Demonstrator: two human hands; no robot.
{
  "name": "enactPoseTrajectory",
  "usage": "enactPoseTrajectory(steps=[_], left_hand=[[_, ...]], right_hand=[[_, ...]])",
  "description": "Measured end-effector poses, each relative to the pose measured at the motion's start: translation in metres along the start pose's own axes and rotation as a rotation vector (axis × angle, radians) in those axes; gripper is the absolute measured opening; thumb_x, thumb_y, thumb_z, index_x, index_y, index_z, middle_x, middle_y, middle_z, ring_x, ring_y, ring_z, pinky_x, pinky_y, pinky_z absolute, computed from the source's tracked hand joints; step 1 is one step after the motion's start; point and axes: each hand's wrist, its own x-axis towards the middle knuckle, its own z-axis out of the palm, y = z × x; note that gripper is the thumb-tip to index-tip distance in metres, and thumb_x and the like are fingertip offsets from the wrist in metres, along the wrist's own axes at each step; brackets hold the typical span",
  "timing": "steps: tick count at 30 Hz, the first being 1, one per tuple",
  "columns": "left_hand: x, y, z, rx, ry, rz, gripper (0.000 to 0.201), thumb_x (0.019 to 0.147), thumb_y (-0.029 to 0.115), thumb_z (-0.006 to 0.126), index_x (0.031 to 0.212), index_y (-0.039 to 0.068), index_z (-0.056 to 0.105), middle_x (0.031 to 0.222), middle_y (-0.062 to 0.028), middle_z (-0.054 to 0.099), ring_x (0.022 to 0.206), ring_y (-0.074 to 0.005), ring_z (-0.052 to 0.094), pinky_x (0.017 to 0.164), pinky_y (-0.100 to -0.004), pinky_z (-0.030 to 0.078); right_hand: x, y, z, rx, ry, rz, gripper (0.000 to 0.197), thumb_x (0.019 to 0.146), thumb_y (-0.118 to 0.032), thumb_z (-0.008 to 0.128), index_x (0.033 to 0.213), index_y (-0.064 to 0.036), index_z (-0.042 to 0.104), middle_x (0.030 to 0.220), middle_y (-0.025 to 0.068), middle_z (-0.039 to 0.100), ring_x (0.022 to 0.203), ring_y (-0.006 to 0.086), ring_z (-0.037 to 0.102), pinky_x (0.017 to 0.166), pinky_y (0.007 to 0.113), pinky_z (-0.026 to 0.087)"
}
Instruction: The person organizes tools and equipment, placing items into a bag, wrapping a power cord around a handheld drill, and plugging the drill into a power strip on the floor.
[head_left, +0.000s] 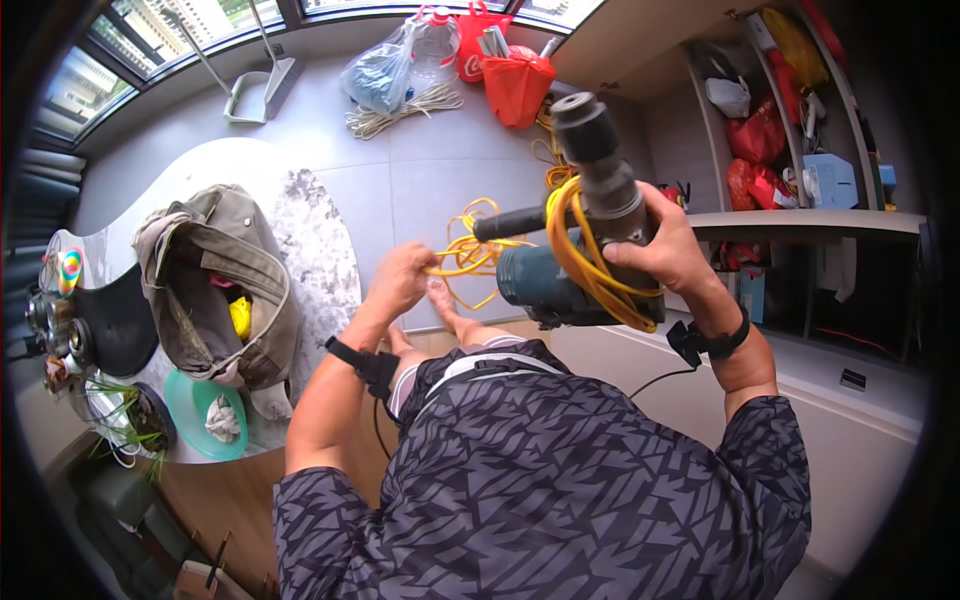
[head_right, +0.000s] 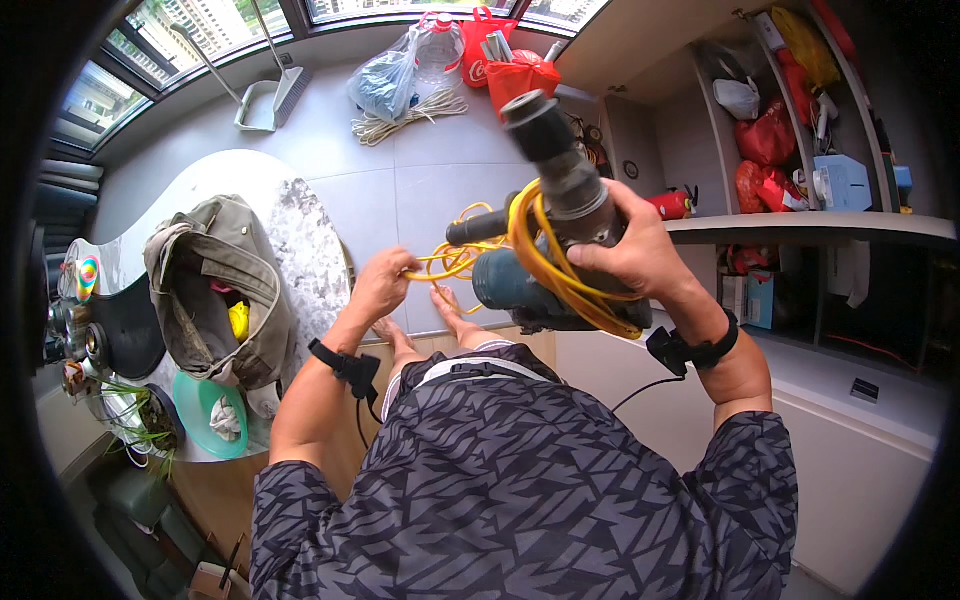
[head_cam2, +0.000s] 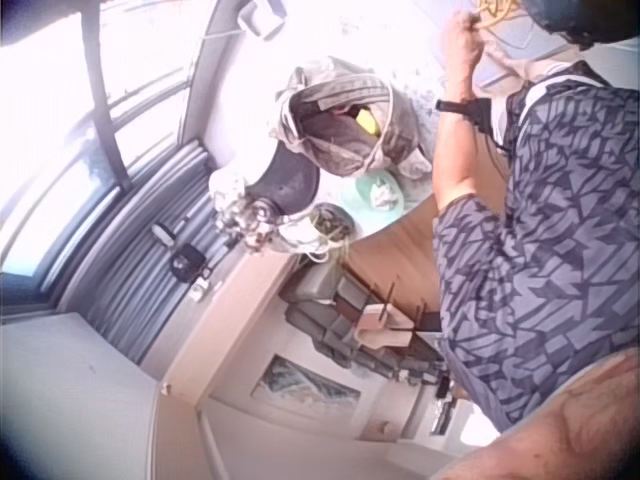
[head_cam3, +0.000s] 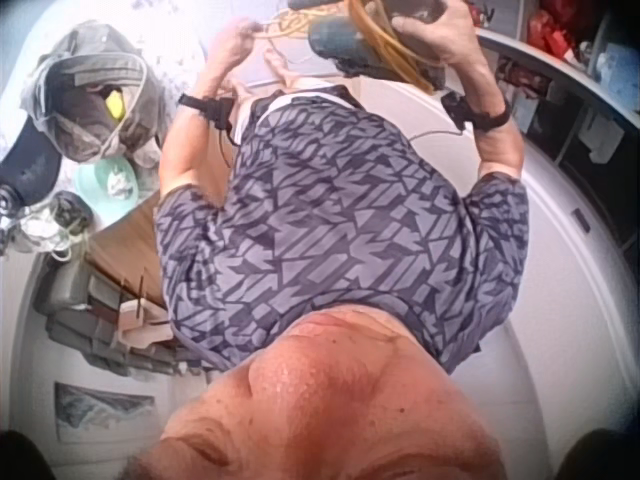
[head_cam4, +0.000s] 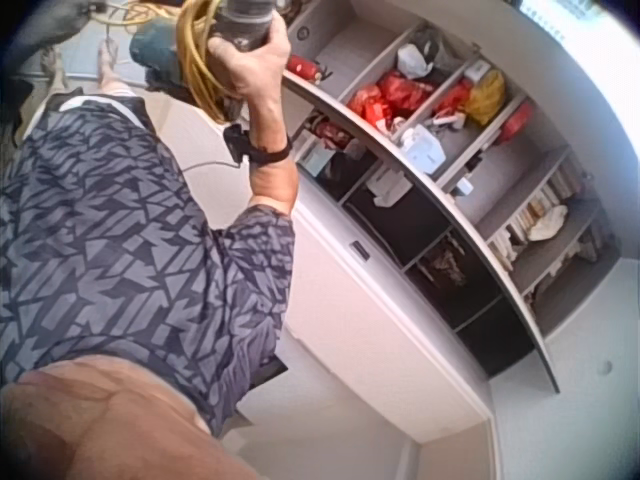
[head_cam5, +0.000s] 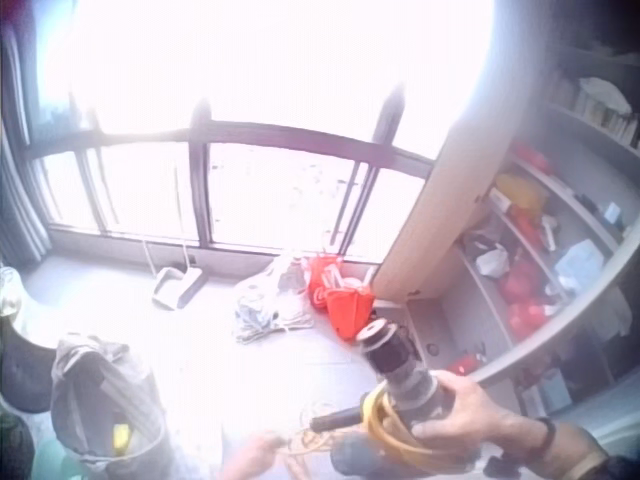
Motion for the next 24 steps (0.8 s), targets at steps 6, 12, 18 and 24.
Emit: enactPoseTrajectory(steps=[6,12,18,24], left_hand=[[-0.037,-0.018,0.018,0.065,-0.227,-0.101,0.042,0.076,0.015,0.068,0.118,0.011,0.065,0.122,-0.0136,0.064,0.11,-0.0357,0.06,0.095,-0.0374,0.049],[-0.011,0.014,0.003,-0.819,-0.055,-0.345,0.055,0.082,0.013,0.068,0.132,0.001,0.05,0.136,-0.0178,0.052,0.127,-0.0293,0.049,0.106,-0.0388,0.04],[-0.008,0.059,-0.005,-1.249,-0.357,-0.185,0.06,0.084,0.01,0.069,0.136,-0.003,0.043,0.136,-0.0124,0.051,0.126,-0.0228,0.047,0.108,-0.035,0.035],[-0.045,0.064,-0.035,-0.771,-0.232,-0.342,0.053,0.086,0.012,0.069,0.133,-0.002,0.049,0.131,-0.0113,0.055,0.12,-0.0203,0.051,0.102,-0.0344,0.041]], right_hand=[[0.004,0.025,-0.023,0.371,0.191,0.064,0.051,0.074,-0.011,0.079,0.119,-0.0003,0.056,0.107,0.0081,0.065,0.097,0.0171,0.061,0.092,0.033,0.047],[0.013,0.029,-0.022,0.699,0.241,0.157,0.042,0.084,-0.012,0.07,0.12,0.0011,0.052,0.104,0.0098,0.064,0.093,0.0186,0.064,0.088,0.034,0.051],[0.029,0.045,-0.002,0.903,0.209,0.171,0.034,0.089,-0.012,0.064,0.12,0.0008,0.054,0.104,0.0099,0.067,0.093,0.0197,0.066,0.088,0.036,0.053],[0.04,0.046,0.02,0.902,0.25,0.175,0.042,0.081,-0.006,0.071,0.119,-0.0012,0.052,0.102,0.0094,0.063,0.09,0.0203,0.064,0.086,0.035,0.051]])
